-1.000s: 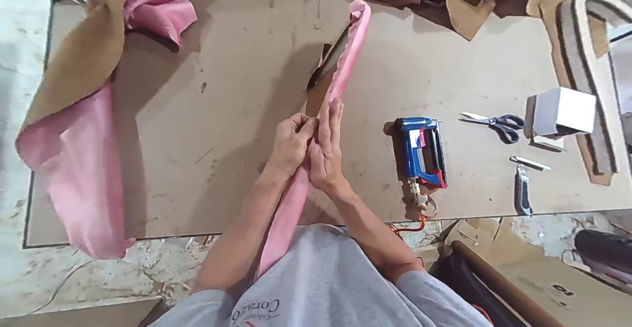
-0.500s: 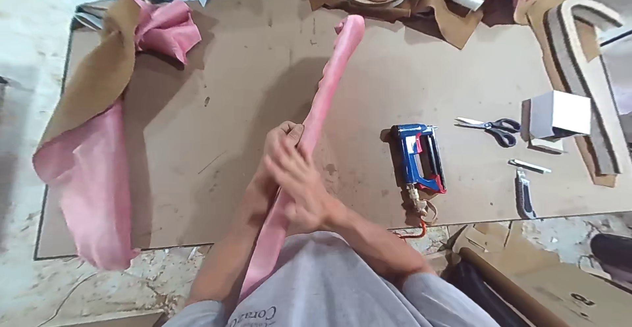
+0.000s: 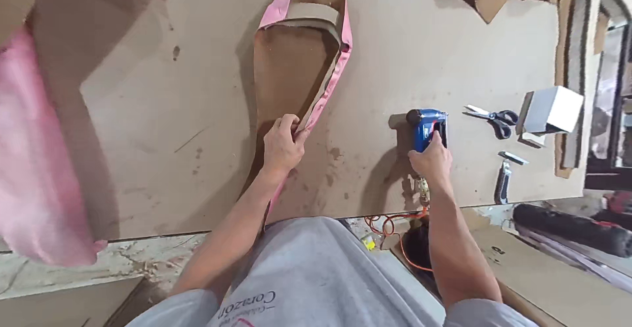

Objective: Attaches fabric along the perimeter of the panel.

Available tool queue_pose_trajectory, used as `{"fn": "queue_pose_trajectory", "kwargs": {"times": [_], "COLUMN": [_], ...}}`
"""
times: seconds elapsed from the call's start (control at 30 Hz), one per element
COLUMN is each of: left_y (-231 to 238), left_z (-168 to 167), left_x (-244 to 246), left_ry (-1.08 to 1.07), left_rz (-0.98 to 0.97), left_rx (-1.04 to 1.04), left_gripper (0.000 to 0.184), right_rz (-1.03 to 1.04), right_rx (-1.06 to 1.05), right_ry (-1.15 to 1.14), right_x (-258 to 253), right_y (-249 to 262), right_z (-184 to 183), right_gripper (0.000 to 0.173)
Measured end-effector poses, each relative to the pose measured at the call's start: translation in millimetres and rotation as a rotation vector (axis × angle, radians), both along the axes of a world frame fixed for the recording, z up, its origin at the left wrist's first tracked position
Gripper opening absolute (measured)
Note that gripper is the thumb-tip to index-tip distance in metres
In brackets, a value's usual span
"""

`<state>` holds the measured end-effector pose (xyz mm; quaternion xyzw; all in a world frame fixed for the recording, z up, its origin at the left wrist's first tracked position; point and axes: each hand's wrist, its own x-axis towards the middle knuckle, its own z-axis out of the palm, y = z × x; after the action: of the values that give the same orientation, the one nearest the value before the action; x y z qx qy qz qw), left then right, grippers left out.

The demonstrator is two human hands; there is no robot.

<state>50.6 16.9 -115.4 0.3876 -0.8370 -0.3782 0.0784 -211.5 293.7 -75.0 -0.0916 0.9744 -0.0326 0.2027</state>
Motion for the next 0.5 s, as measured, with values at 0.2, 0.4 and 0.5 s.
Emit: {"fn": "queue_pose_trajectory", "kwargs": {"times": [0.2, 0.4, 0.5], "left_y": [-6.9, -5.4, -5.5], "left_z": [-9.1, -9.7, -9.5], "left_x": [5.4, 4.7, 5.5], "left_ry": [0.091, 0.151, 0.16], "left_rz": [0.015, -0.022, -0.009], "left_rx": [0.102, 0.059, 0.061], "left_gripper": [0.027, 0.024, 0.021], "right_rz": [0.095, 0.451, 0.48], "right_rx": [-0.196, -0.208, -0.184], "right_ry": [-0.093, -0.234, -0.231], "right_x": [57.1, 113.5, 114.3], "right_y": [-37.6, -110.7, -121.4], "right_z": [54.6, 60.1, 54.0], "right_gripper": [0.042, 0.033, 0.034]}}
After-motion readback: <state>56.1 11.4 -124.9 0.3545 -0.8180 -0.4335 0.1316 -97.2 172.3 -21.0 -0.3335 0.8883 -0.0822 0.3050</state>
